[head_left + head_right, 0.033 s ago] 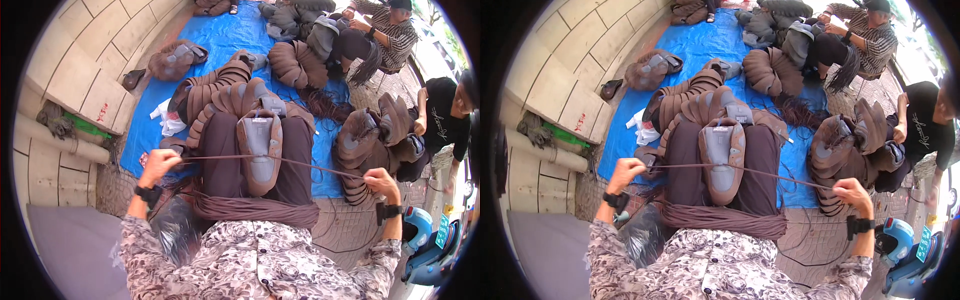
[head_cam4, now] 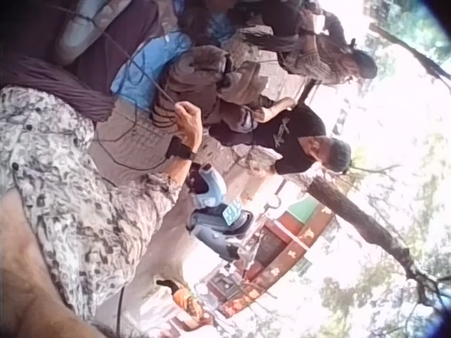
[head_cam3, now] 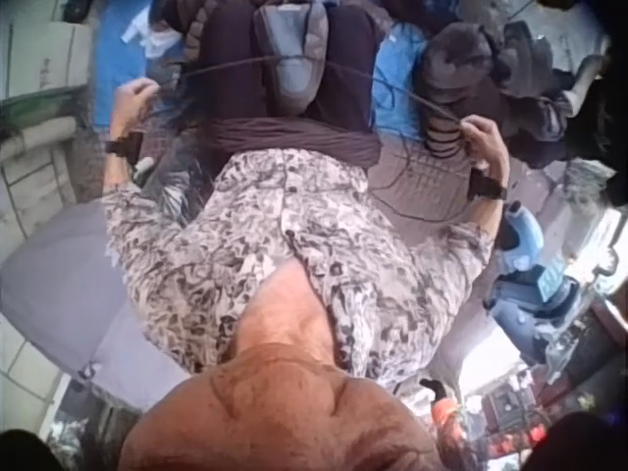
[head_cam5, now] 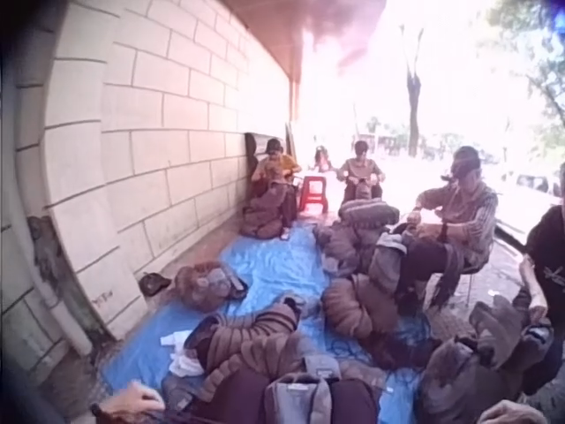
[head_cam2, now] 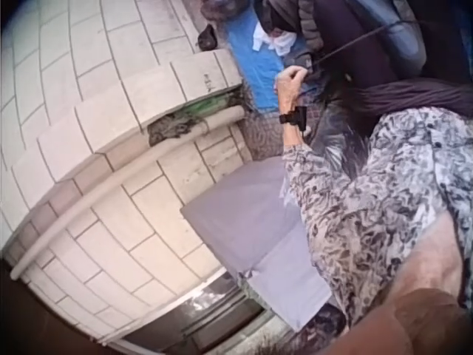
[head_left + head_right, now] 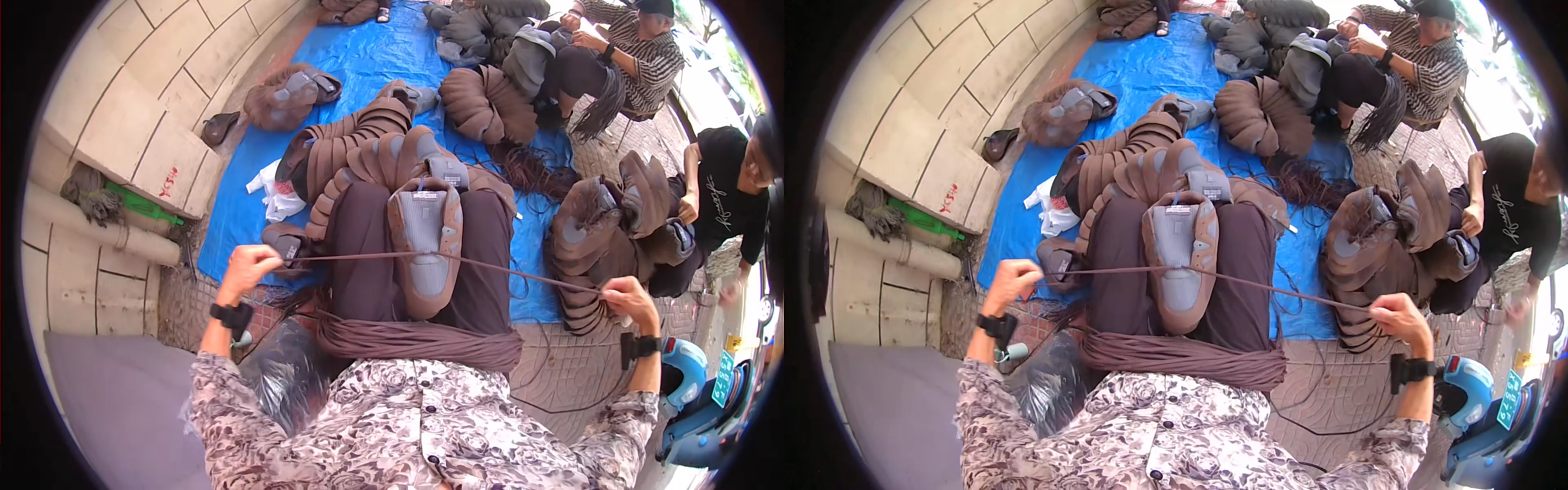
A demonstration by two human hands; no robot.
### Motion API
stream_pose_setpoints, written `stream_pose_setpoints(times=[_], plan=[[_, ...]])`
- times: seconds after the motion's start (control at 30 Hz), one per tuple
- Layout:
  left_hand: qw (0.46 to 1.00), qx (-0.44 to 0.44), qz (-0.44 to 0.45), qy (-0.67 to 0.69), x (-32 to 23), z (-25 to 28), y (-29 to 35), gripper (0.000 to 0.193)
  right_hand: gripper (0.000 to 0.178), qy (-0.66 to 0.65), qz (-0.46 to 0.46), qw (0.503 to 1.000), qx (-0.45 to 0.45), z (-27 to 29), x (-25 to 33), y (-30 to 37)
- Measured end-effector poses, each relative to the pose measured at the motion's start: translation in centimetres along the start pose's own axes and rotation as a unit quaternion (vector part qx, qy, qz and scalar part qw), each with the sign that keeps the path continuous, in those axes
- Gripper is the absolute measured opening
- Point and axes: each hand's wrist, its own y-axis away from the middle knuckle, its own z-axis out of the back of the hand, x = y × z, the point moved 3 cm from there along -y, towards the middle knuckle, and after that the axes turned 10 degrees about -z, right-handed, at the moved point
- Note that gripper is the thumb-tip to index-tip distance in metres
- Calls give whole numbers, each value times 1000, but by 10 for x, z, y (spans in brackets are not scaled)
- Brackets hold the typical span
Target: Insert laces into a manufactured shoe upper or assembly step for shoe manufacturing.
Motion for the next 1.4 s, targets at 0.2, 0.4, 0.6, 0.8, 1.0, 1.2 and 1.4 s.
stream_pose_setpoints(times=[0.2,0.4,0.6,0.8,1.0,1.2,1.4], plan=[[994,-45,14,-95,52,74,65,13,13,91,-44,987,-126,51,-30,37],[975,-103,102,-167,85,126,126,12,10,229,0,938,-259,101,-73,66],[934,-181,36,-305,103,158,157,10,12,311,92,843,-430,128,-113,82],[863,-307,25,-400,119,185,176,12,15,344,113,772,-522,133,-143,71],[765,-307,41,-564,107,169,194,15,18,275,12,705,-653,107,-174,46],[871,-482,84,-34,160,146,162,22,26,-657,287,628,-303,61,-222,-13],[903,-350,-28,249,26,74,46,32,37,-288,220,875,-320,-88,21,-11]])
